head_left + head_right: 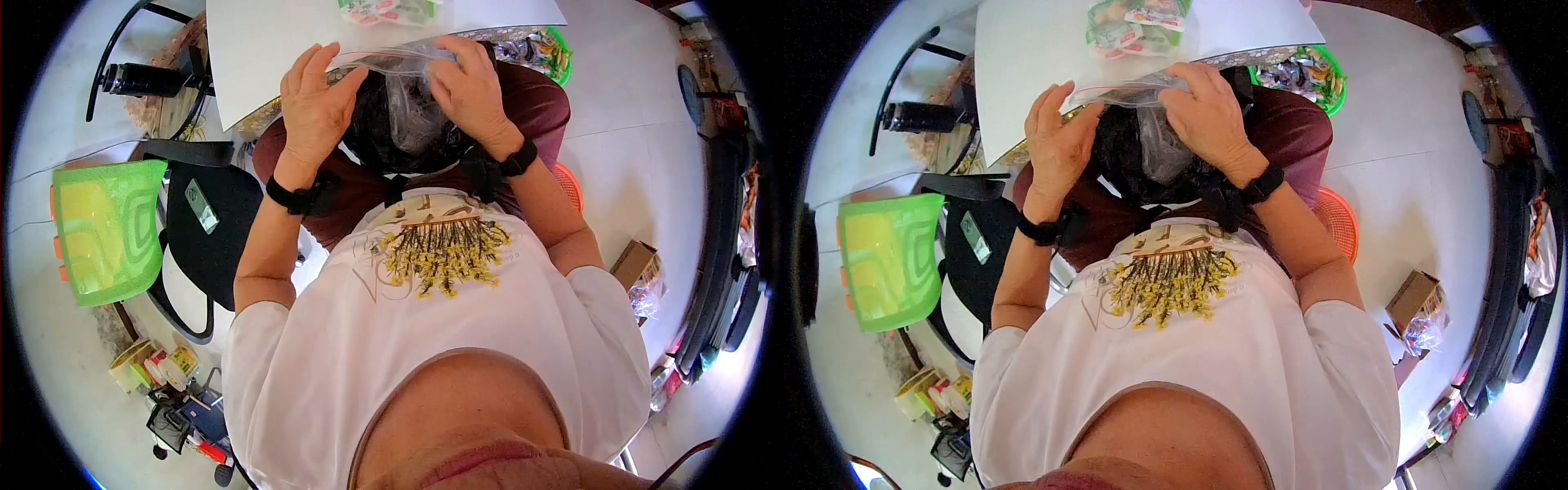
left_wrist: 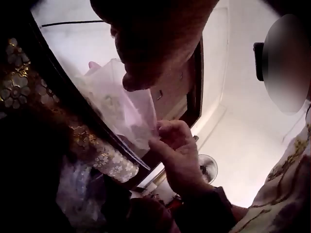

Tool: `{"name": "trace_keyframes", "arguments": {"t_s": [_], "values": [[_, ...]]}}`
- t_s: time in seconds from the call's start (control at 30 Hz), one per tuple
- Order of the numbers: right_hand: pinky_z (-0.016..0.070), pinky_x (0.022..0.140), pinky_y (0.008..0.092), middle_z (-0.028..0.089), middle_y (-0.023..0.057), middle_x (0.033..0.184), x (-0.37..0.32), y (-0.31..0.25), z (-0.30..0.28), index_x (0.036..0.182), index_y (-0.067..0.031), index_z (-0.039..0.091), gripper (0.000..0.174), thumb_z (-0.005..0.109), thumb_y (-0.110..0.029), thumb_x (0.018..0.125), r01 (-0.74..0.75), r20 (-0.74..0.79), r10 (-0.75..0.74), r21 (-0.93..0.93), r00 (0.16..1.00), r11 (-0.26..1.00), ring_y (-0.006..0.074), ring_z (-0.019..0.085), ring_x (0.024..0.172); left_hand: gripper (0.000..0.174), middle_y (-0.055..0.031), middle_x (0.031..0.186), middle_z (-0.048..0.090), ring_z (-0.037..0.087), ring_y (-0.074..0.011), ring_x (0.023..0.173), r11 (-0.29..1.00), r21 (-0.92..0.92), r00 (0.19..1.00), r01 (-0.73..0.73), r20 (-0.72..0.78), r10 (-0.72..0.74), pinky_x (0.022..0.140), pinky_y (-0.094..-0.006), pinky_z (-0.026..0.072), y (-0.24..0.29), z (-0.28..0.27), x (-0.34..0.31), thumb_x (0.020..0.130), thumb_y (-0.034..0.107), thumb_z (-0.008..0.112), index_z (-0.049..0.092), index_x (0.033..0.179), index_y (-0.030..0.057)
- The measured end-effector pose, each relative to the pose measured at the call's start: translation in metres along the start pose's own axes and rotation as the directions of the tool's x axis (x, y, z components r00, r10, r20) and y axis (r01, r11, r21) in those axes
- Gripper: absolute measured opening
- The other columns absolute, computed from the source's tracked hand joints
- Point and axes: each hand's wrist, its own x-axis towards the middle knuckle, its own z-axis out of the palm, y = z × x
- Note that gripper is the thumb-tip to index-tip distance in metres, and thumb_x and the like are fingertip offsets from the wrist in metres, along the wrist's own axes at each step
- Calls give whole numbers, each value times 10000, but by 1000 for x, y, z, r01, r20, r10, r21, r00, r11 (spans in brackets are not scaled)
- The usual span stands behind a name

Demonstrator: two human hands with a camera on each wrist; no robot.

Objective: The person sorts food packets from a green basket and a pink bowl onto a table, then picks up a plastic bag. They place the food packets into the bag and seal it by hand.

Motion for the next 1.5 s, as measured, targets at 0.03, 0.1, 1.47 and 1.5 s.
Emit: {"name": "trace_keyframes", "arguments": {"t_s": [0.03,0.1,1.47,1.5], "values": [[418,840,393,528,106,1081,-1,-1,0,880,-99,583,219,616,-70,666,24,7,-24,-24,1000,999,305,496,1011,277,-63,1087,542,508,-250,1020,999,42,999,-30,19,29,798,-376,402,-2,1,-1,661,71,652,656,920,169],[404,867,398,516,100,1133,-3,0,2,869,-123,590,208,630,-97,667,73,24,-72,-71,997,995,299,477,1068,292,-54,1105,537,497,-246,1047,989,111,994,-94,57,88,812,-376,393,-8,6,-2,673,89,634,648,949,185],[472,601,309,594,70,724,88,5,-111,725,-51,600,80,659,-105,723,233,-108,-225,62,968,971,233,586,672,111,-79,739,603,572,-218,653,964,-257,989,73,-108,-103,582,-285,455,-8,-77,73,713,44,677,617,806,40],[465,580,311,579,67,698,86,5,-112,712,-59,599,97,657,-136,724,225,-130,-217,46,967,973,236,576,646,150,-81,725,601,566,-203,620,964,-262,989,43,-124,-78,572,-279,451,-8,-78,77,736,60,667,634,881,47]]}}
